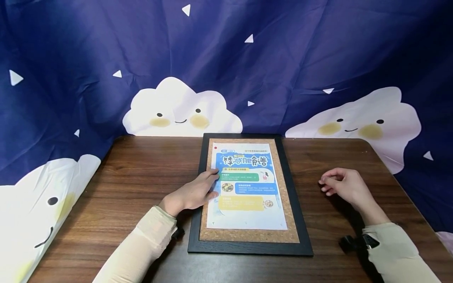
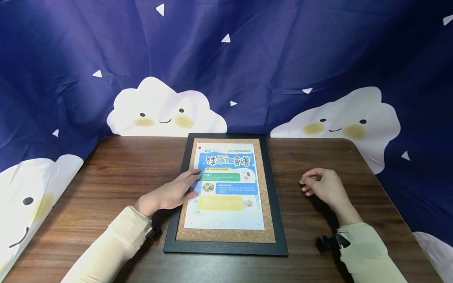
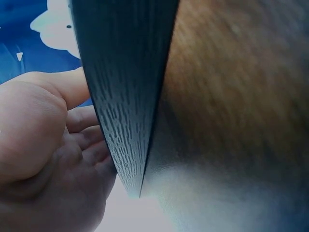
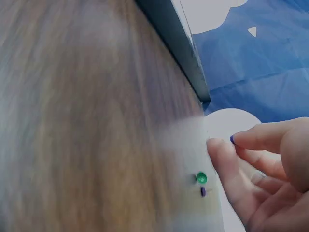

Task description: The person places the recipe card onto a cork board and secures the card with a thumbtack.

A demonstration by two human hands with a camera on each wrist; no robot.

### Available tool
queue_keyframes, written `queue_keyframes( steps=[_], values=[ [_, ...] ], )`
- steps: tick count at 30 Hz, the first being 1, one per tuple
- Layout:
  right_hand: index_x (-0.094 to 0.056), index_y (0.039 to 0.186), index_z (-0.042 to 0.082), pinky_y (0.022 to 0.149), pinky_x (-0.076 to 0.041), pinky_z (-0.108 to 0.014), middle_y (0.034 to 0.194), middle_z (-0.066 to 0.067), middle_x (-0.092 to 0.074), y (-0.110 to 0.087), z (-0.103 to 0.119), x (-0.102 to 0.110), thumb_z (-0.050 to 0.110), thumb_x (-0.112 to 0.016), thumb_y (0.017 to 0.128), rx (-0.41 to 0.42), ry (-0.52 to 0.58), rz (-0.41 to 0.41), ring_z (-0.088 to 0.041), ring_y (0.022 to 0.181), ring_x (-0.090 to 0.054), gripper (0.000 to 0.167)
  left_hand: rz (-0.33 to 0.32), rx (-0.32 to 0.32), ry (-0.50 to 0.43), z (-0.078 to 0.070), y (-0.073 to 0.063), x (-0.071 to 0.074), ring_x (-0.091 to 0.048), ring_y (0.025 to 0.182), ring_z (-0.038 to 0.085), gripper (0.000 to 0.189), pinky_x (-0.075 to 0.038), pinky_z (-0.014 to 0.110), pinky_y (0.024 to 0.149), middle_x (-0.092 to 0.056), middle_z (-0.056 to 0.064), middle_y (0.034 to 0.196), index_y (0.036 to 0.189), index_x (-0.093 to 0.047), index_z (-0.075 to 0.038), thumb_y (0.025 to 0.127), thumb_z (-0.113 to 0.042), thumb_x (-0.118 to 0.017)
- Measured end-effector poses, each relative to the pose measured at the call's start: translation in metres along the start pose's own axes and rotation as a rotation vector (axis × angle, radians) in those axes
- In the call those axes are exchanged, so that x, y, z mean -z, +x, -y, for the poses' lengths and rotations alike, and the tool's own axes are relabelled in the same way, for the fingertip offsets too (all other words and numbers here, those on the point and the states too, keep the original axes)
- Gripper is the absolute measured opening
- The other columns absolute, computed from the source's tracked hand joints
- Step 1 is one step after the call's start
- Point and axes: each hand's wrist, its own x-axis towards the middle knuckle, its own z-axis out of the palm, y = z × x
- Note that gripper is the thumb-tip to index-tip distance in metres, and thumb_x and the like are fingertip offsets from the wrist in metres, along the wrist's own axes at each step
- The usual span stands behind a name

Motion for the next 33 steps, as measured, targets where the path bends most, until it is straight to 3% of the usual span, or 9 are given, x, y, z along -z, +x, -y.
queue_keyframes(
  steps=[3,11,20,33],
  values=[
    [-0.065,0.118,-0.021,0.066,-0.066,-0.031,0.098,-0.024,-0.080,0.002,0.002,-0.002,-0.003,-0.063,0.105,0.012,0.069,0.008,-0.007,0.072,-0.077,0.022,0.002,-0.003,0.001,-0.001,0.000,0.000,-0.020,0.166,0.042,0.065,-0.035,0.053,0.129,-0.019,0.026,0.178,0.163,-0.032,0.013,0.114,-0.021,-0.057],
    [-0.064,0.126,-0.021,0.072,-0.067,-0.031,0.098,-0.018,-0.081,0.012,0.015,-0.011,-0.002,-0.064,0.106,0.031,0.123,0.036,-0.008,0.076,-0.078,0.028,0.005,0.005,-0.003,-0.001,0.000,0.000,-0.019,0.167,0.041,0.065,-0.035,0.053,0.129,-0.018,0.026,0.178,0.164,-0.032,0.012,0.114,-0.022,-0.057],
    [-0.066,0.124,-0.016,0.072,-0.067,-0.031,0.107,-0.030,-0.078,0.021,0.027,-0.020,-0.001,-0.060,0.109,0.078,0.084,0.030,-0.006,0.077,-0.077,0.022,0.002,-0.001,0.008,-0.002,-0.001,0.001,-0.020,0.167,0.041,0.066,-0.035,0.053,0.129,-0.019,0.027,0.178,0.163,-0.032,0.013,0.114,-0.022,-0.057],
    [-0.065,0.124,-0.014,0.072,-0.066,-0.028,0.104,-0.026,-0.078,0.032,0.037,-0.031,0.001,-0.060,0.109,0.102,0.110,0.046,-0.008,0.077,-0.077,0.022,0.010,-0.001,0.014,-0.001,0.000,0.001,-0.019,0.167,0.042,0.065,-0.034,0.053,0.130,-0.018,0.027,0.178,0.164,-0.031,0.013,0.115,-0.022,-0.056]
  ],
)
